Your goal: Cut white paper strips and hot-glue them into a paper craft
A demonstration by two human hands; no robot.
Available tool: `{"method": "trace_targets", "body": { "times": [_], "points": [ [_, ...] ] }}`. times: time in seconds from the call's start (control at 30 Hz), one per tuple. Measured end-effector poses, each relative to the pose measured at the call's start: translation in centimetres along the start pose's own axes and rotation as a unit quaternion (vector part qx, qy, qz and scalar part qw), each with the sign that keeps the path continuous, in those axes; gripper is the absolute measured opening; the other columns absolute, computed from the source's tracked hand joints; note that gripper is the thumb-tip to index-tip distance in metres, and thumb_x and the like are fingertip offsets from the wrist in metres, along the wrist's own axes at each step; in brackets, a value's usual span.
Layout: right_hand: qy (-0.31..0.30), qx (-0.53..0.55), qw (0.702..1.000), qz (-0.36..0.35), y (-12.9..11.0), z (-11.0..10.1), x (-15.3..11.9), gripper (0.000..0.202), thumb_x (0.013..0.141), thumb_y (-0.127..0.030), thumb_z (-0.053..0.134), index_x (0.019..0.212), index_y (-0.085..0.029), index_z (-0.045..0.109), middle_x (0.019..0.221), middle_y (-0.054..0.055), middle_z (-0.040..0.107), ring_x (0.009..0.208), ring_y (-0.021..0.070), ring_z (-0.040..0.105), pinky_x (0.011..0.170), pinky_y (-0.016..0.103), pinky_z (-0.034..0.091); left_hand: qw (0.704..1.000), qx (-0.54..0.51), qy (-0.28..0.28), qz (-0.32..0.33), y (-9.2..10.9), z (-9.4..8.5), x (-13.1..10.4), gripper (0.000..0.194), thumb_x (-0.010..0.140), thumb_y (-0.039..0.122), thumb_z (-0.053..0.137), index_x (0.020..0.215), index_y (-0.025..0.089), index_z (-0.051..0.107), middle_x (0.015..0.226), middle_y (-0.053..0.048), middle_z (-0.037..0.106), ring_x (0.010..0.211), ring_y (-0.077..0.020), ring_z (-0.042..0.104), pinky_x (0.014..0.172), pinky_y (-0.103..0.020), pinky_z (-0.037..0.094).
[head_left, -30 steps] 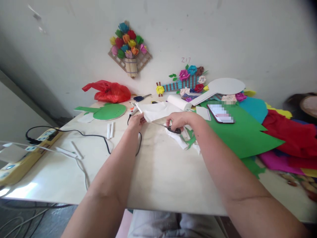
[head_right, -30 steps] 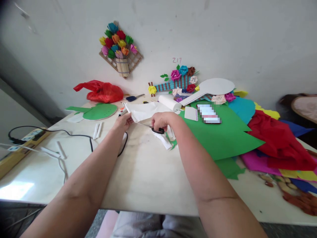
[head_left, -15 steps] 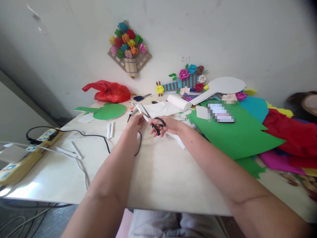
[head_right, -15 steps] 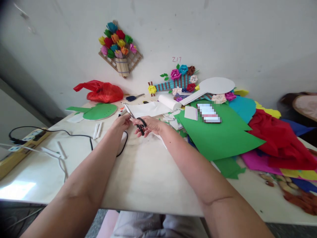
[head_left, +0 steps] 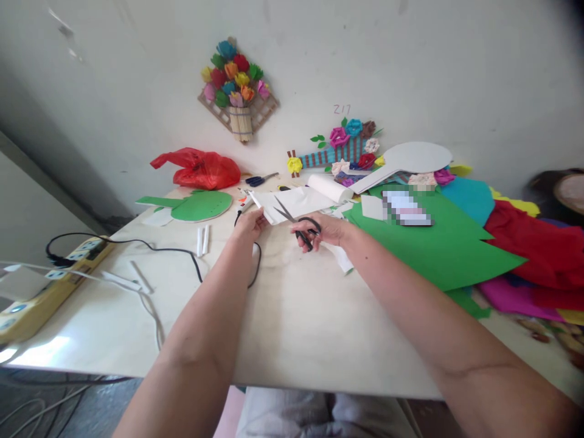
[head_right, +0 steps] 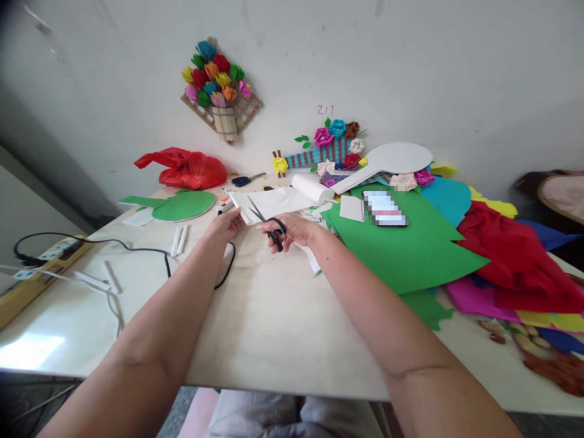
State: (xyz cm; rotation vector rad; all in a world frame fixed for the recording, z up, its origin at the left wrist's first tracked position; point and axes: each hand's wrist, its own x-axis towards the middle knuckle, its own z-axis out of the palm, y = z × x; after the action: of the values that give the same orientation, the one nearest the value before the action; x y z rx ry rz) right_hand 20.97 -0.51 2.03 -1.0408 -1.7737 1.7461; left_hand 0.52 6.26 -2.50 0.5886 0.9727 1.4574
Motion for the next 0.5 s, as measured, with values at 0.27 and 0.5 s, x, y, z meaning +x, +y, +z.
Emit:
{"method": "trace_targets", "body": {
  "times": [0.27,0.5],
  "points": [
    [-0.070,-0.096,0.983,0.139,-0.5,-0.8,-1.4,0.043,0.077,-0.052,0.054,0.084,-0.010,0.054,0.055,0.005,0.063,0.044,0.0136,0.060,0.035,0.015,0.037,1.000,-0.003,0.001,-0.016,0.1,0.0,0.2,0.010,0.076,0.008,0.054,0.080,0.013,0.061,0.067,-0.005,0.064,0.058,-0.0126,0.061,0.062,-0.024,0.053],
    [-0.023,-0.004,0.996,0.084,1.1,1.4,1.4,0.052,0.074,-0.063,0.050,0.087,-0.013,0.051,0.058,0.004,0.061,0.047,0.0153,0.061,0.035,0.018,0.041,1.000,-0.001,0.009,-0.021,0.1,0.1,-0.1,0.010,0.077,0.007,0.054,0.082,0.012,0.061,0.065,-0.005,0.064,0.059,-0.0133,0.062,0.061,-0.024,0.052]
  ]
}}
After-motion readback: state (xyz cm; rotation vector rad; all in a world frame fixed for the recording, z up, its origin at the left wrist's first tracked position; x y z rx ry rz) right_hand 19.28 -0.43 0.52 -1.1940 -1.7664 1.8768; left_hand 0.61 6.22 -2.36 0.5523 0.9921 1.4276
